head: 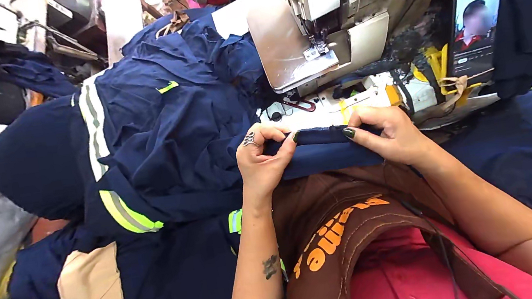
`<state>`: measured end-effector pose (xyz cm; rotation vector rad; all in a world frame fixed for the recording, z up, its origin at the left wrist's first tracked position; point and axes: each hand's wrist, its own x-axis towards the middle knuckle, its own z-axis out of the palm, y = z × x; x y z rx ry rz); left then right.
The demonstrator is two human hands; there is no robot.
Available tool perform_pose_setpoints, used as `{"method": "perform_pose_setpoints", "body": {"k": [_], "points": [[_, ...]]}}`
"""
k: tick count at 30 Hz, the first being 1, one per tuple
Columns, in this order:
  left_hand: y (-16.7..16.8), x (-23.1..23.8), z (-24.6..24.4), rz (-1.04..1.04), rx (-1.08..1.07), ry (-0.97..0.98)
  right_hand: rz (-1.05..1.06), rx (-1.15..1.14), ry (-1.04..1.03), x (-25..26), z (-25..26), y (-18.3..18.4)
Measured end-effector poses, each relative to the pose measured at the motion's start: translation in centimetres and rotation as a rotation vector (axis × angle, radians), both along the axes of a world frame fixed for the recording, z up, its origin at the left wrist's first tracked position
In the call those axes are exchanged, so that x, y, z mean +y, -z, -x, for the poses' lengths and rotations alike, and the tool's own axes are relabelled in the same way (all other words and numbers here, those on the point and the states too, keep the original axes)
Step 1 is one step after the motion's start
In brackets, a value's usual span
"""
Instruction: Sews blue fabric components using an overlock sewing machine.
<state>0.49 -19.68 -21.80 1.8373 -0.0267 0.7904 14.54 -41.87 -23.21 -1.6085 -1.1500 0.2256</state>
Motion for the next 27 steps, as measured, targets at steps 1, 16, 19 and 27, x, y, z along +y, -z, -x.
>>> {"method": "perform_pose_setpoints", "body": {"k": [1, 16, 19, 27], "points": [[0.0, 0.1, 0.2, -0.006, -0.003, 0.004, -0.009, 0.013, 0.006, 0.1, 0.2, 0.0], [-4.0, 5.8, 7.7, -0.583, 0.527, 0.028, 0.134, 0.009, -0.443, 7.0, 1.8, 1.9], [-5.2, 9.7, 6.5, -0.598, 0.548, -0.111, 0.073, 0.029, -0.363, 12.5, 0.3, 1.0], [-3.7, 13.8, 5.5, -0.479, 0.855, -0.059, 0.297, 0.538, -0.602, 17.5, -0.8, 2.8]]}}
